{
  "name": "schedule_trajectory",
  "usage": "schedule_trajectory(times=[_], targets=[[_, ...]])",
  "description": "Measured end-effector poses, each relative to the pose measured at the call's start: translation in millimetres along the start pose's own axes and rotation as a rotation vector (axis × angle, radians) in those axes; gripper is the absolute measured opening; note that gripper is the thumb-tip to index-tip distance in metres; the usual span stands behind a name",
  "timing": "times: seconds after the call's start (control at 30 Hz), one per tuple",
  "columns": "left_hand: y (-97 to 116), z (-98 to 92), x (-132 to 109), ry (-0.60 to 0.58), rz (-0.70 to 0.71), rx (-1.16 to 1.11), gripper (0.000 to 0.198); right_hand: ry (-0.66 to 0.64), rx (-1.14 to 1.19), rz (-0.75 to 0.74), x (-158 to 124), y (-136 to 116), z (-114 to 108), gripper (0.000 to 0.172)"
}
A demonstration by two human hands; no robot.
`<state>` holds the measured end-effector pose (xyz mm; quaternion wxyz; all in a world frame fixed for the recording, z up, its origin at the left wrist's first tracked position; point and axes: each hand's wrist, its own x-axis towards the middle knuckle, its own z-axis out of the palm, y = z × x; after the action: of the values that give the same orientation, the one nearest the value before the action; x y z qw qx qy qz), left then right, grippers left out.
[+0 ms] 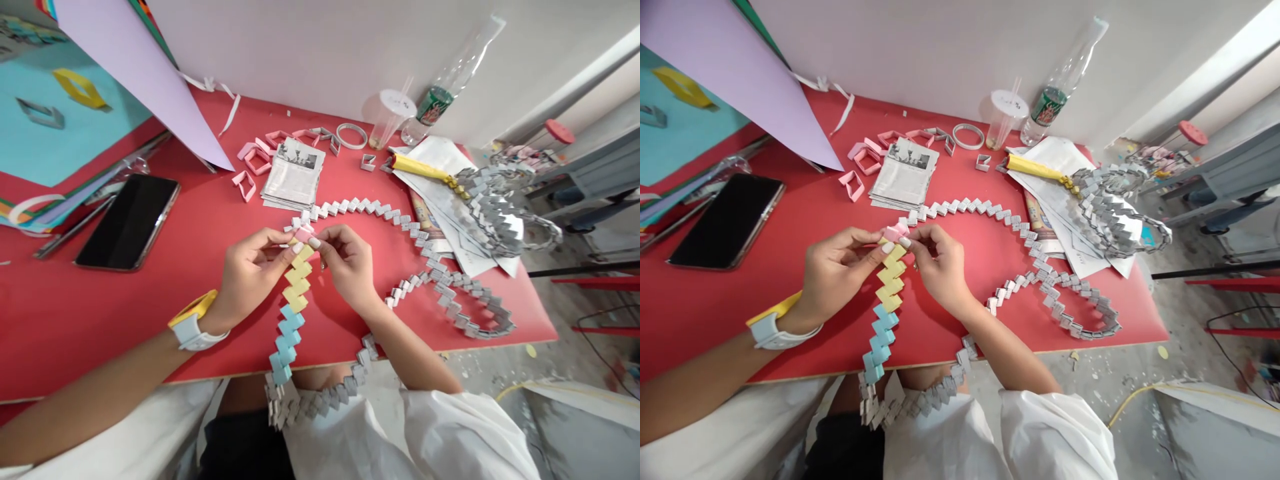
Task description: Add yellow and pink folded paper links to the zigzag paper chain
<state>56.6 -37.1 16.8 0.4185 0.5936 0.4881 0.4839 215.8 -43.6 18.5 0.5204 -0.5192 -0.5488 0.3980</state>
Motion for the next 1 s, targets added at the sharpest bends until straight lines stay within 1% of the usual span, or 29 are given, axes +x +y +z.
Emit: schedule_trajectory(times=[0.07,0.13,0.17,0.23,0.3,0.37,0.4,0.5,0.57,0.63,0.7,0.77,0.8,0.93,1.0], targets=[[-0.1,0.9,-2.6,0.039,0.034,0.02,0.019,0.079,0.001,-0.013,-4.5,-1.0,4.2,0.014],[0.1,0.0,-2.7,0.05,0.045,0.032,0.017,0.103,-0.028,-0.049,-6.6,-1.2,5.3,0.013],[0.3,-1.0,-1.8,0.039,0.035,0.032,0.017,0.087,-0.055,-0.083,-6.5,-1.1,4.6,0.012],[0.7,-3.8,0.8,-0.002,0.004,0.028,0.017,0.009,-0.114,-0.169,-4.1,-1.0,0.9,0.01],[1.4,-6.4,3.0,-0.025,0.004,0.043,0.016,-0.067,-0.145,-0.217,-0.1,-1.0,-4.0,0.008],[2.6,-7.8,3.5,-0.03,0.032,0.068,0.018,-0.105,-0.137,-0.189,3.9,-1.2,-8.6,0.008],[3.0,-8.0,3.3,-0.042,0.038,0.073,0.023,-0.117,-0.127,-0.157,5.7,-1.5,-10.7,0.007],[2.7,-8.1,2.3,-0.139,0.027,0.064,0.043,-0.189,-0.12,-0.1,9.6,-2.7,-17.5,0.007],[0.3,-8.9,2.7,-0.211,0.05,0.074,0.042,-0.248,-0.137,-0.111,11.7,-3.4,-22.6,0.008],[-2.9,-10.8,4.2,-0.262,0.124,0.11,0.033,-0.292,-0.154,-0.128,13.2,-3.5,-26.9,0.009],[-5.5,-12.9,5.9,-0.293,0.203,0.156,0.031,-0.316,-0.15,-0.12,13.4,-2.9,-28.3,0.009],[-6.5,-13.9,6.5,-0.301,0.245,0.189,0.034,-0.286,-0.126,-0.099,11.4,-1.8,-25.2,0.009],[-6.2,-13.6,6.2,-0.294,0.238,0.194,0.034,-0.247,-0.104,-0.089,9.4,-1.4,-21.8,0.009],[-3.0,-8.7,1.2,-0.204,0.146,0.133,0.034,-0.03,0.018,-0.029,-3.1,-1.5,-1.0,0.01],[-1.8,-6.1,-1.6,-0.195,0.122,0.101,0.034,0.058,0.057,-0.016,-9.1,-2.2,8.2,0.01]])
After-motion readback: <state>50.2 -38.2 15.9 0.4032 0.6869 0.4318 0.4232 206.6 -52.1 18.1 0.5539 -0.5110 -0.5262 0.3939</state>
